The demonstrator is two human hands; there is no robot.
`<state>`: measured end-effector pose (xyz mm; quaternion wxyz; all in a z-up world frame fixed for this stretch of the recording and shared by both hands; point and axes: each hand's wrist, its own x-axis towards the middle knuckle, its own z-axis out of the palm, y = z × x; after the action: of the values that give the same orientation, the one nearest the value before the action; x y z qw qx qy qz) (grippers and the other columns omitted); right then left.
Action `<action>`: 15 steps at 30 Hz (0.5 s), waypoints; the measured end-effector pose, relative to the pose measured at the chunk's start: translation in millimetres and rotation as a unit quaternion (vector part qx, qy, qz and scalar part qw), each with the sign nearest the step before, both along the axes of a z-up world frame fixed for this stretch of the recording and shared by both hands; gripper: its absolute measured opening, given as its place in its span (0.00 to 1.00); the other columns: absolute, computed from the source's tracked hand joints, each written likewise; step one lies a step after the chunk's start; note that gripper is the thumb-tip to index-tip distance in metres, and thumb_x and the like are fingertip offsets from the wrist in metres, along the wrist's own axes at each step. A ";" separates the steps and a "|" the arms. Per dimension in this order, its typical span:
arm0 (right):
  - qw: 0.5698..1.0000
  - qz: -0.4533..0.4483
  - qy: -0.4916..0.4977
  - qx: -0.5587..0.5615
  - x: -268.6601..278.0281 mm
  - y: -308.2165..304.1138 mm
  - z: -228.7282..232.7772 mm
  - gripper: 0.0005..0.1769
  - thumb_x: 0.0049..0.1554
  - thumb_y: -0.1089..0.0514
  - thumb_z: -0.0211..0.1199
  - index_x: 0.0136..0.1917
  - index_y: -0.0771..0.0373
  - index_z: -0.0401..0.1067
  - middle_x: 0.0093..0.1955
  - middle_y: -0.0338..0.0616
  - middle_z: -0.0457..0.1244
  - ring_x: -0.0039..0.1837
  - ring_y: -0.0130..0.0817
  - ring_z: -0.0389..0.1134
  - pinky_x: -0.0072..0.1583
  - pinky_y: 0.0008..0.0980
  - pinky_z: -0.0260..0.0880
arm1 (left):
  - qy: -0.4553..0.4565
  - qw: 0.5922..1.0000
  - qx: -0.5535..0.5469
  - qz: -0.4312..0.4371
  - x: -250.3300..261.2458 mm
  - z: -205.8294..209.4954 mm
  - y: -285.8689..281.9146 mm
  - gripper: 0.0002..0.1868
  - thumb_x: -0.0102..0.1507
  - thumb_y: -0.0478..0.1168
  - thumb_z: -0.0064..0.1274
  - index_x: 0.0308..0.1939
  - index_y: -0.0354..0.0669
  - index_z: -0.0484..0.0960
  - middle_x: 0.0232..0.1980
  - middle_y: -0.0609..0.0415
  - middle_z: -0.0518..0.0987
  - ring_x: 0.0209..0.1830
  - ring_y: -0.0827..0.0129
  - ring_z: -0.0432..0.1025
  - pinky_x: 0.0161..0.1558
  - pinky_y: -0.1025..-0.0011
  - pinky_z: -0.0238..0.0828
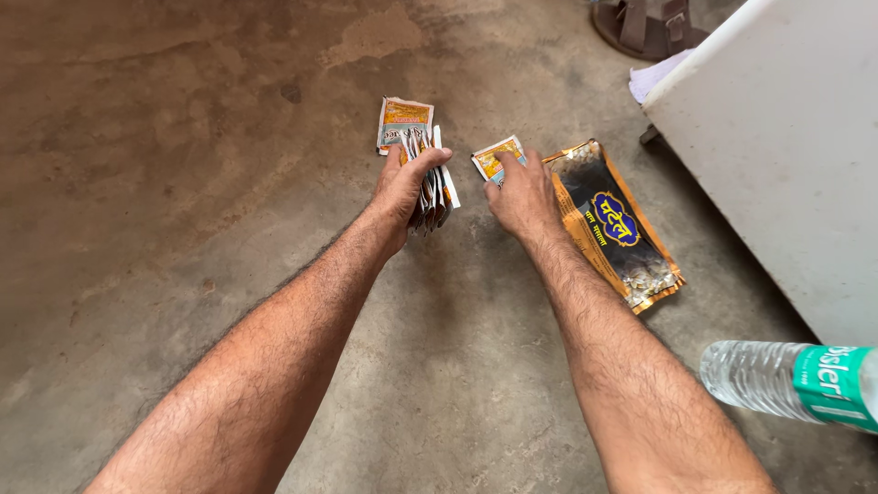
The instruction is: The person separates small sachets from a larger package, stacks them, and places them into a red cabinet. Then the person picks up a broom and sweeps the floor near a refrigerator.
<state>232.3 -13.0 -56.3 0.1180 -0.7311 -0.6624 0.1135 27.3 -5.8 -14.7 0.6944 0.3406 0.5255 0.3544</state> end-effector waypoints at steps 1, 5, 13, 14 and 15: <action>1.000 -0.003 -0.002 -0.003 3.5 1.1 -4.7 0.29 0.58 0.51 0.65 0.72 0.55 0.68 0.71 0.61 0.54 0.73 0.58 0.56 0.71 0.54 0.60 | 0.002 1.000 -0.009 -0.001 0.4 -2.0 1.4 0.42 0.53 0.56 0.58 0.68 0.55 0.61 0.47 0.51 0.75 0.44 0.68 0.77 0.42 0.61 0.82; 0.999 -0.021 -0.001 -0.039 7.2 3.1 -14.9 0.28 0.62 0.48 0.63 0.73 0.53 0.66 0.71 0.63 0.53 0.74 0.62 0.54 0.71 0.58 0.58 | 0.005 0.999 -0.032 -0.007 2.4 -8.6 4.8 0.45 0.52 0.57 0.58 0.70 0.59 0.57 0.48 0.52 0.75 0.46 0.69 0.76 0.43 0.61 0.81; 0.985 -0.145 0.021 -0.092 -7.7 -2.1 2.8 0.29 0.55 0.48 0.72 0.66 0.52 0.66 0.70 0.54 0.57 0.74 0.54 0.55 0.71 0.58 0.58 | 0.008 0.999 -0.028 -0.017 4.5 -20.9 7.0 0.43 0.52 0.57 0.58 0.69 0.55 0.61 0.48 0.52 0.75 0.47 0.69 0.76 0.44 0.62 0.81; 0.980 -0.174 0.052 -0.083 -9.8 -1.8 3.0 0.34 0.52 0.49 0.75 0.67 0.53 0.64 0.69 0.53 0.57 0.73 0.54 0.55 0.70 0.57 0.59 | 0.007 0.999 -0.028 -0.014 3.5 -21.7 7.8 0.43 0.52 0.57 0.59 0.69 0.55 0.61 0.48 0.53 0.75 0.47 0.69 0.76 0.44 0.62 0.82; 0.973 -0.202 0.084 -0.074 -11.2 -1.3 2.0 0.38 0.49 0.50 0.77 0.68 0.53 0.62 0.69 0.53 0.57 0.73 0.54 0.55 0.69 0.56 0.60 | 0.005 1.000 -0.028 -0.010 2.3 -22.4 8.3 0.43 0.52 0.57 0.59 0.69 0.55 0.62 0.48 0.53 0.75 0.47 0.70 0.76 0.44 0.62 0.82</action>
<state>221.1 -14.3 -54.3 0.1387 -0.8445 -0.4782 0.1971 29.6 2.5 -37.0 0.7044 0.3282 0.5355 0.3308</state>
